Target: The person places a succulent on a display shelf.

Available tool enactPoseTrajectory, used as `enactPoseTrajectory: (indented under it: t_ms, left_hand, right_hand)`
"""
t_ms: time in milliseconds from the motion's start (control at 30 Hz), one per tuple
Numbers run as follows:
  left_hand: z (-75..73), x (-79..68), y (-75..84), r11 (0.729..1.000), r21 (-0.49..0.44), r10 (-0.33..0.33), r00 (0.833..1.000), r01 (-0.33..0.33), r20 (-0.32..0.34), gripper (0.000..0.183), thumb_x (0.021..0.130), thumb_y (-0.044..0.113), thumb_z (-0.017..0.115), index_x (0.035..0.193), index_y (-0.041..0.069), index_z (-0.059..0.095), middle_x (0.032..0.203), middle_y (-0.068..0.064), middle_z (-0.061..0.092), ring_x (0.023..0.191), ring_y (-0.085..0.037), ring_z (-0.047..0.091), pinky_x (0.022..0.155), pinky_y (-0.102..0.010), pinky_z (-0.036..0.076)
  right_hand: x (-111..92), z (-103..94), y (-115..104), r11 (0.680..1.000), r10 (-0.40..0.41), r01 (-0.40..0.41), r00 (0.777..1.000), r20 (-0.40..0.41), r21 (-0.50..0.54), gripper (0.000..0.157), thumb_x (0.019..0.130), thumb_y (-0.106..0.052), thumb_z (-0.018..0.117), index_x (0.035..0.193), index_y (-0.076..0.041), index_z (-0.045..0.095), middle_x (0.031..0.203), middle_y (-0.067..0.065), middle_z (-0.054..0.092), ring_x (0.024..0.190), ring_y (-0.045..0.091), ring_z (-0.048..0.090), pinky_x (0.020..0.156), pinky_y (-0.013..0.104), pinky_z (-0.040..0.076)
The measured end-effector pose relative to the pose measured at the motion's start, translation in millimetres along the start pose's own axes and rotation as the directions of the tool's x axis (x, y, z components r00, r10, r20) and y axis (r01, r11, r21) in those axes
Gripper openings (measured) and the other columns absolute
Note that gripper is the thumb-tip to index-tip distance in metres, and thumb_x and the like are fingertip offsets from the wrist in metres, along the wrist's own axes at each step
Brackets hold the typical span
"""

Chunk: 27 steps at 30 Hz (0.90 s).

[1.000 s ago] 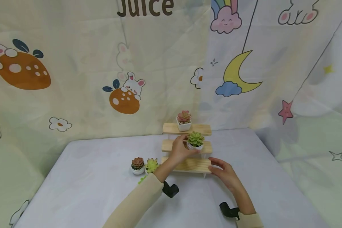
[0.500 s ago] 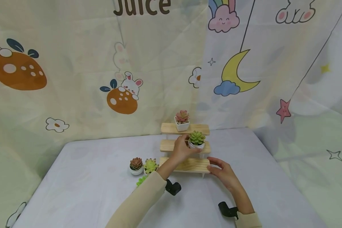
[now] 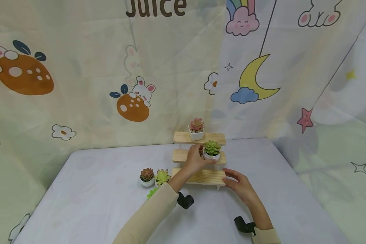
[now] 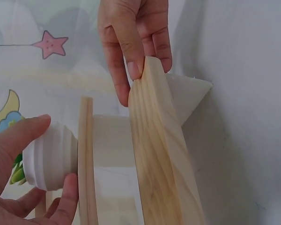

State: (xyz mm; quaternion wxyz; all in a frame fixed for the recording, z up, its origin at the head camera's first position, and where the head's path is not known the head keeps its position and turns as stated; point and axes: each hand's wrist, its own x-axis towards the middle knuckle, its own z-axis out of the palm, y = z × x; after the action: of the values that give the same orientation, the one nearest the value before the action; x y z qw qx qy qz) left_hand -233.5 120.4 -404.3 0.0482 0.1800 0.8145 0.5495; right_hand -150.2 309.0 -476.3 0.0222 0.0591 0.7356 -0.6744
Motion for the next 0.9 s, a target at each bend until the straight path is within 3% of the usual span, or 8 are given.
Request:
enactPoseTrajectory:
  t_ms: [267, 433, 900]
  left_hand:
    - [-8.7, -7.3, -2.2, 0.999, -0.034, -0.027, 1.000, 0.027, -0.013, 0.070, 0.074, 0.016, 0.086, 0.134, 0.003, 0.051, 0.128, -0.021, 0.048, 0.111, -0.032, 0.056, 0.088, -0.039, 0.054]
    - [-16.8, -13.2, -5.1, 0.998, -0.063, -0.004, 1.000, 0.003, -0.019, 0.070, 0.074, 0.013, 0.086, 0.134, 0.004, 0.051, 0.127, -0.021, 0.049, 0.111, -0.035, 0.057, 0.085, -0.040, 0.055]
    - [-54.3, -38.3, -4.1, 0.997, -0.077, 0.015, 0.999, -0.019, -0.045, 0.072, 0.074, 0.014, 0.086, 0.136, 0.002, 0.050, 0.125, -0.019, 0.053, 0.110, -0.033, 0.057, 0.086, -0.036, 0.055]
  right_hand:
    - [1, 1.9, 0, 1.000, 0.015, -0.015, 1.000, -0.006, -0.011, 0.051, 0.095, -0.003, 0.061, 0.140, 0.011, 0.042, 0.136, 0.029, 0.045, 0.095, 0.009, 0.061, 0.080, 0.021, 0.054]
    - [1, 3.0, 1, 1.000, 0.018, -0.018, 1.000, -0.006, -0.010, 0.051, 0.095, -0.002, 0.061, 0.140, 0.011, 0.042, 0.136, 0.029, 0.044, 0.095, 0.009, 0.061, 0.080, 0.022, 0.054]
    - [2, 1.4, 0, 0.999, 0.019, -0.019, 1.000, -0.002, -0.042, 0.051, 0.095, -0.004, 0.061, 0.141, 0.009, 0.042, 0.138, 0.028, 0.043, 0.095, 0.007, 0.061, 0.083, 0.021, 0.054]
